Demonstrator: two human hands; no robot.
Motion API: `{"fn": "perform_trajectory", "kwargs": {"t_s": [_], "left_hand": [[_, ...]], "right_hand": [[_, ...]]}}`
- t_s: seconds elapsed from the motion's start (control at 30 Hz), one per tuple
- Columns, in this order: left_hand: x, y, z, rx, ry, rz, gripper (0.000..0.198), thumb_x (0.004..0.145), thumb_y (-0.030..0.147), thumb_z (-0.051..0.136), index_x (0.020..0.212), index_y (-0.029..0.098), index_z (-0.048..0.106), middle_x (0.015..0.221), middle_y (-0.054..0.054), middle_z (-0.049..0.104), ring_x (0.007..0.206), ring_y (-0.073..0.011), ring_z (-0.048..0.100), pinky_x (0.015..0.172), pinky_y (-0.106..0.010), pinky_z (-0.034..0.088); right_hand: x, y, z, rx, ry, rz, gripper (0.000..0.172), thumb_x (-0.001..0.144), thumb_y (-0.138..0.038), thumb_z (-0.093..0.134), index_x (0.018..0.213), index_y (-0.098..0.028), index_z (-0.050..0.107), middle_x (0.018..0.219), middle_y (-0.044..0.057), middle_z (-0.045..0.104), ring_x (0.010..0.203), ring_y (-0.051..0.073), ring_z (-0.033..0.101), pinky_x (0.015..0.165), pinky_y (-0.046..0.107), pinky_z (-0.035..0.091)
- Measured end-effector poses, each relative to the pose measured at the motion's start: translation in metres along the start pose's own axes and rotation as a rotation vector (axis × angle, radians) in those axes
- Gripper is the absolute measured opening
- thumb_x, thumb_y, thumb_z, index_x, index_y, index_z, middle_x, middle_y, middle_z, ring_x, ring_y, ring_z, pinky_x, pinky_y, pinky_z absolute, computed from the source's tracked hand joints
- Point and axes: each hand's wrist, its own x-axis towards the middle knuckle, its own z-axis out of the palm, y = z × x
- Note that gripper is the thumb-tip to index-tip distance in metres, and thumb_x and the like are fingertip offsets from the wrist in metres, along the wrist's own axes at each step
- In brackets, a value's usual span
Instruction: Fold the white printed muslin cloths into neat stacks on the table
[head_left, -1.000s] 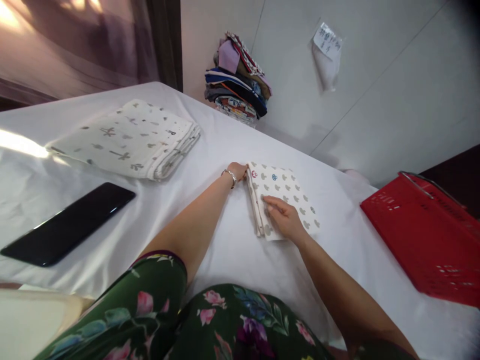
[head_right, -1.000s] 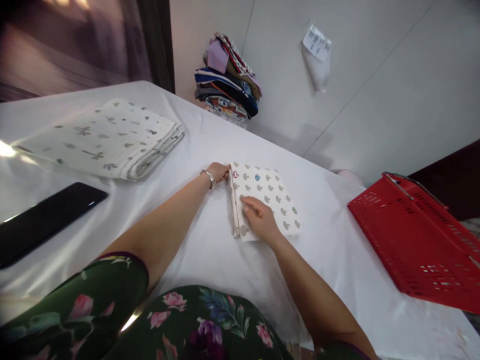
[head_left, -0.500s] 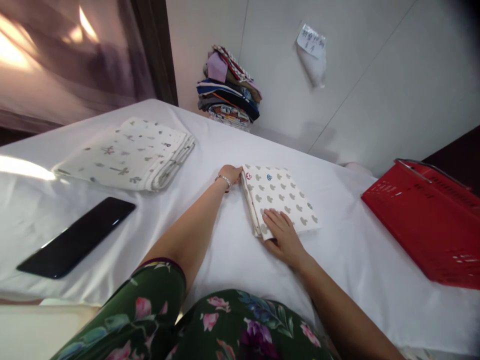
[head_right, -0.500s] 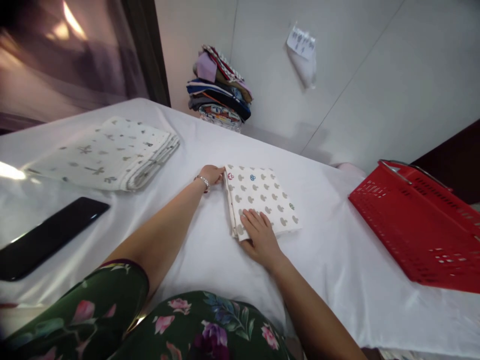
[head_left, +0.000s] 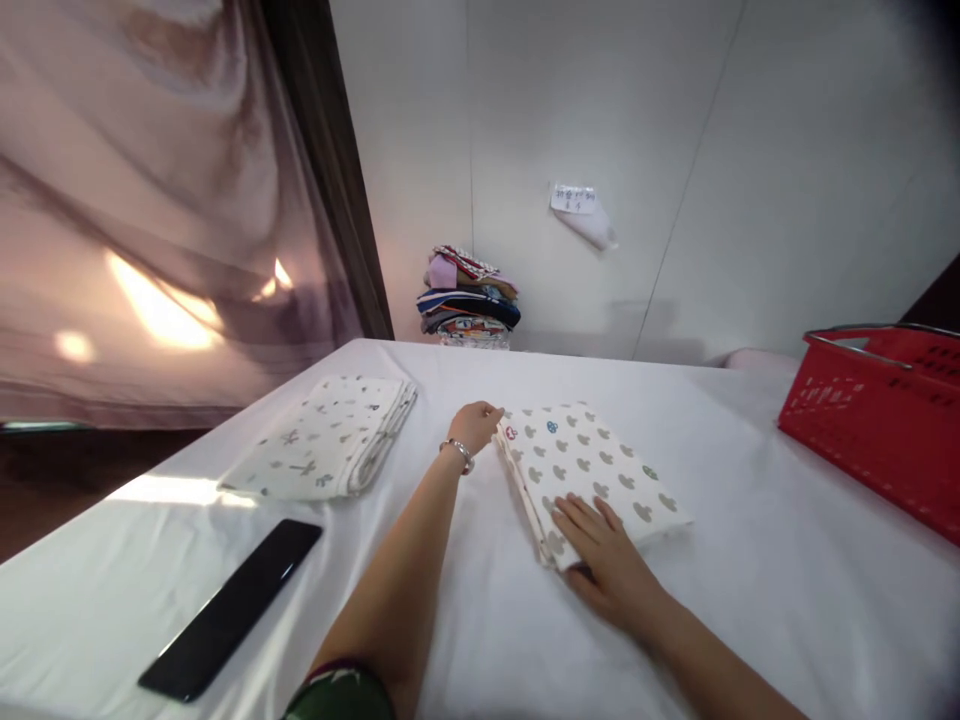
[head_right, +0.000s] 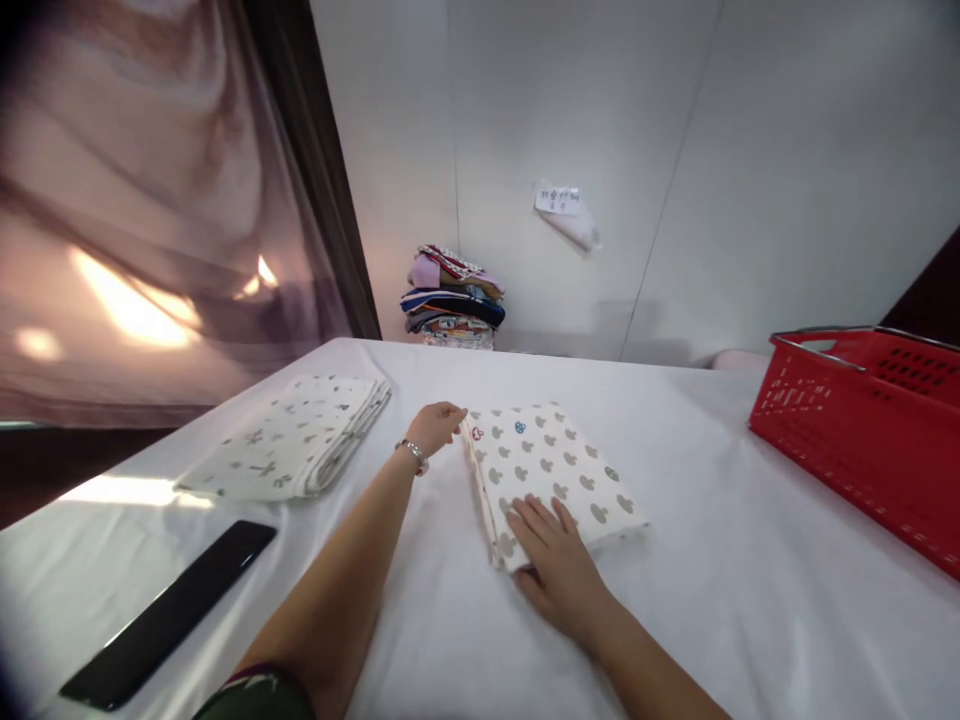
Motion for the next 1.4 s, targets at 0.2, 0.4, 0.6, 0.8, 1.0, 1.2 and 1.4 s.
{"fn": "perform_trajectory", "kwargs": {"t_s": [0.2, 0.4, 0.6, 0.8, 1.0, 1.2, 1.4], "left_hand": [[-0.009, 0.012, 0.013, 0.078, -0.175, 0.042, 0.027, 0.077, 0.041, 0.05, 0.067, 0.017, 0.059, 0.063, -0.001, 0.064, 0.047, -0.0097, 0.054, 0.047, -0.02, 0.038], [-0.029, 0.004, 0.015, 0.155, -0.353, 0.064, 0.03, 0.072, 0.044, 0.053, 0.061, 0.017, 0.058, 0.058, -0.001, 0.063, 0.045, -0.01, 0.053, 0.049, -0.02, 0.037], [-0.075, -0.016, 0.027, 0.081, -0.562, -0.025, 0.041, 0.073, 0.055, 0.049, 0.06, 0.017, 0.053, 0.059, -0.003, 0.064, 0.042, -0.0108, 0.053, 0.044, -0.021, 0.038], [-0.101, -0.02, 0.044, -0.07, -0.718, -0.079, 0.046, 0.068, 0.061, 0.052, 0.061, 0.016, 0.053, 0.06, -0.003, 0.064, 0.04, -0.0093, 0.052, 0.038, -0.02, 0.033], [-0.106, -0.017, 0.048, -0.256, -0.769, -0.094, 0.045, 0.063, 0.059, 0.059, 0.064, 0.015, 0.055, 0.065, -0.003, 0.065, 0.042, -0.0091, 0.053, 0.037, -0.02, 0.03], [-0.116, -0.013, 0.048, -0.246, -0.773, -0.153, 0.039, 0.065, 0.054, 0.059, 0.067, 0.015, 0.057, 0.066, -0.003, 0.066, 0.042, -0.0084, 0.053, 0.038, -0.02, 0.03], [-0.118, -0.021, 0.057, -0.246, -0.732, -0.108, 0.037, 0.067, 0.051, 0.057, 0.064, 0.015, 0.054, 0.065, -0.003, 0.066, 0.04, -0.0078, 0.051, 0.037, -0.019, 0.03]], "right_hand": [[0.001, -0.001, 0.0, -0.002, -0.03, 0.004, 0.063, 0.076, -0.02, 0.046, 0.138, -0.018, 0.031, 0.142, 0.009, 0.033, 0.132, 0.025, 0.025, 0.107, 0.05, 0.019], [0.001, -0.001, -0.005, 0.019, -0.023, 0.009, 0.06, 0.078, -0.023, 0.047, 0.136, -0.018, 0.033, 0.142, 0.009, 0.033, 0.132, 0.025, 0.025, 0.107, 0.051, 0.02], [-0.002, 0.0, -0.005, -0.012, -0.007, 0.025, 0.055, 0.08, -0.022, 0.044, 0.135, -0.015, 0.035, 0.143, 0.01, 0.031, 0.134, 0.025, 0.02, 0.108, 0.052, 0.014], [-0.002, 0.005, -0.001, 0.006, -0.025, 0.015, 0.053, 0.081, -0.021, 0.046, 0.133, -0.015, 0.038, 0.141, 0.01, 0.035, 0.131, 0.026, 0.027, 0.107, 0.051, 0.019], [-0.003, 0.009, -0.004, 0.076, 0.022, 0.009, 0.048, 0.082, -0.019, 0.043, 0.129, -0.017, 0.044, 0.137, 0.01, 0.042, 0.129, 0.023, 0.031, 0.106, 0.049, 0.023], [-0.004, 0.012, -0.002, 0.178, 0.142, 0.053, 0.04, 0.087, -0.022, 0.039, 0.127, -0.02, 0.047, 0.131, 0.008, 0.049, 0.126, 0.02, 0.037, 0.105, 0.046, 0.026], [-0.002, 0.002, -0.002, 0.056, 0.016, 0.023, 0.046, 0.085, -0.024, 0.043, 0.131, -0.02, 0.043, 0.137, 0.009, 0.041, 0.129, 0.025, 0.031, 0.105, 0.052, 0.019]]}}
